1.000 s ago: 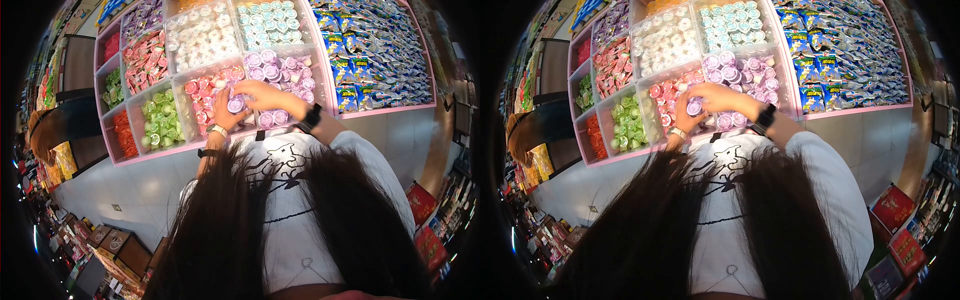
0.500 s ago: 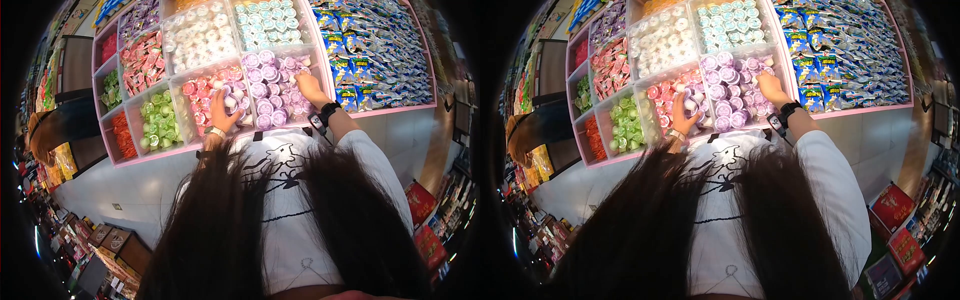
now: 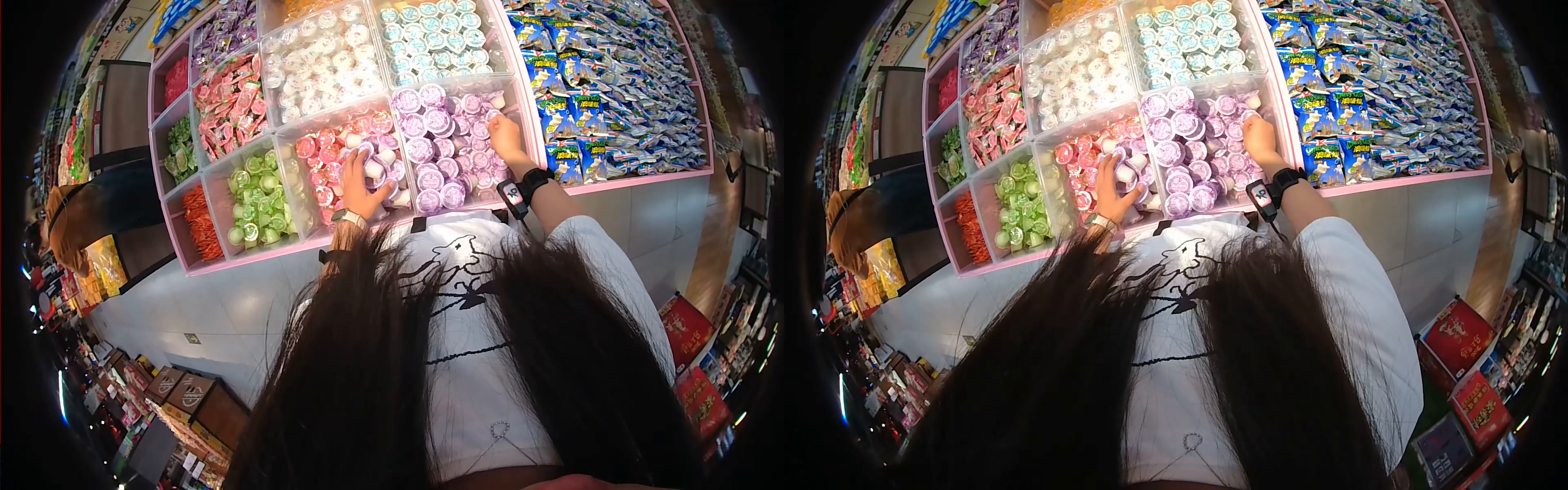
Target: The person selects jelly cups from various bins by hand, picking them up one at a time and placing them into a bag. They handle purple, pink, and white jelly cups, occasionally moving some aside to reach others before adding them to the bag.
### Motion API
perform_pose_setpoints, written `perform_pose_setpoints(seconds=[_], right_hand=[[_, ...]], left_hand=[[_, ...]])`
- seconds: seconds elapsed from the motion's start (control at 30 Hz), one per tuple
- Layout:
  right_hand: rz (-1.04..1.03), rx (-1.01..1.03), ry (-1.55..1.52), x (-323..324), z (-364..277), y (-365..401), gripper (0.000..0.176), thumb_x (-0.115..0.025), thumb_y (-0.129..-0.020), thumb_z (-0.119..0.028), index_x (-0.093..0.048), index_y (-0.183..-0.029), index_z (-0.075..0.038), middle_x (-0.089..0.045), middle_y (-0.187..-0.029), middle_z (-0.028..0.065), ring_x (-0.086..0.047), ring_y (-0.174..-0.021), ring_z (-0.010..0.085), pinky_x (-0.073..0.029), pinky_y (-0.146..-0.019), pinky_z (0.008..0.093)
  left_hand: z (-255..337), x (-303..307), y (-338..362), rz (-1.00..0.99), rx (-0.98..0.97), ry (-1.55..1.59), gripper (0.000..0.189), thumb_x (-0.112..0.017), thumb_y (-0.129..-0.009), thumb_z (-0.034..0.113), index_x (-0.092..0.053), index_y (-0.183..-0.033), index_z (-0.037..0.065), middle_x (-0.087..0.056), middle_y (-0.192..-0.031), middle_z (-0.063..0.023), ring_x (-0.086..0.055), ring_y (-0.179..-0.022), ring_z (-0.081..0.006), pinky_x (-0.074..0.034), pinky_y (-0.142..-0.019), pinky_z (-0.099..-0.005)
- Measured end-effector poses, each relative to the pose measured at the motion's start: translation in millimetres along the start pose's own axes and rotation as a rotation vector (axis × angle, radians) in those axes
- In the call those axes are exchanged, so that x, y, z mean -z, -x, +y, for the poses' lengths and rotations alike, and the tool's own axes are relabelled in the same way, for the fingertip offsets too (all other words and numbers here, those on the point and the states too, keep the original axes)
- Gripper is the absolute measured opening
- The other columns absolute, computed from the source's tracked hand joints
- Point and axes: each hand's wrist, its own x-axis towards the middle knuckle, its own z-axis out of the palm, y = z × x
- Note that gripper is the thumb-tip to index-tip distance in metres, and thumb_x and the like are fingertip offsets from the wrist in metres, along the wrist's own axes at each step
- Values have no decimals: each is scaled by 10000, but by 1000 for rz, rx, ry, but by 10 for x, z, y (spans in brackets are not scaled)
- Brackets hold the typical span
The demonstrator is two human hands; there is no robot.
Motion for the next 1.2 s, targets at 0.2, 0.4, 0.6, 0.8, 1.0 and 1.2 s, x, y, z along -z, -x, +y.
perform_pose_setpoints(seconds=[0.2,0.4,0.6,0.8,1.0,1.2], right_hand=[[28,-577,-546,-45,-215,53,91,-502,-784,-56,-539,-717,-7,-557,-606,75,-544,-458,148,-427,-378,275],[83,-909,-975,-421,19,-102,97,-464,-791,-25,-523,-723,13,-558,-598,104,-503,-414,154,-391,-347,254],[29,-1023,-1082,-563,203,-151,93,-483,-801,-68,-514,-778,16,-573,-650,119,-515,-454,160,-407,-382,262],[-260,-695,-537,-310,295,-204,170,-512,-797,-123,-512,-871,30,-595,-722,141,-562,-543,196,-448,-463,301],[93,-15,214,94,-335,185,325,-526,-765,-171,-499,-1018,29,-546,-1014,193,-534,-901,342,-423,-774,419],[43,281,464,-79,-146,303,483,-509,-779,-215,-405,-1170,49,-368,-1268,209,-341,-1184,325,-279,-976,400]], left_hand=[[15,0,-5,-2,2,-10,752,-689,-592,351,-384,-1197,22,-351,-1240,-218,-333,-1141,-370,-250,-957,-435],[17,5,-3,-5,6,-16,756,-690,-591,354,-384,-1194,15,-352,-1238,-215,-337,-1136,-370,-255,-955,-431],[-19,-7,-2,-15,2,-8,753,-688,-592,351,-384,-1194,16,-354,-1235,-209,-336,-1133,-366,-255,-954,-432],[0,0,-5,-21,26,-13,746,-688,-590,340,-387,-1194,22,-348,-1244,-209,-331,-1140,-366,-248,-958,-432],[-9,-2,-6,-17,18,-16,743,-687,-593,332,-383,-1201,33,-349,-1246,-204,-329,-1144,-364,-248,-959,-432],[-4,-7,-1,-16,23,-32,742,-681,-606,349,-379,-1202,26,-351,-1241,-210,-330,-1142,-367,-248,-959,-433]])
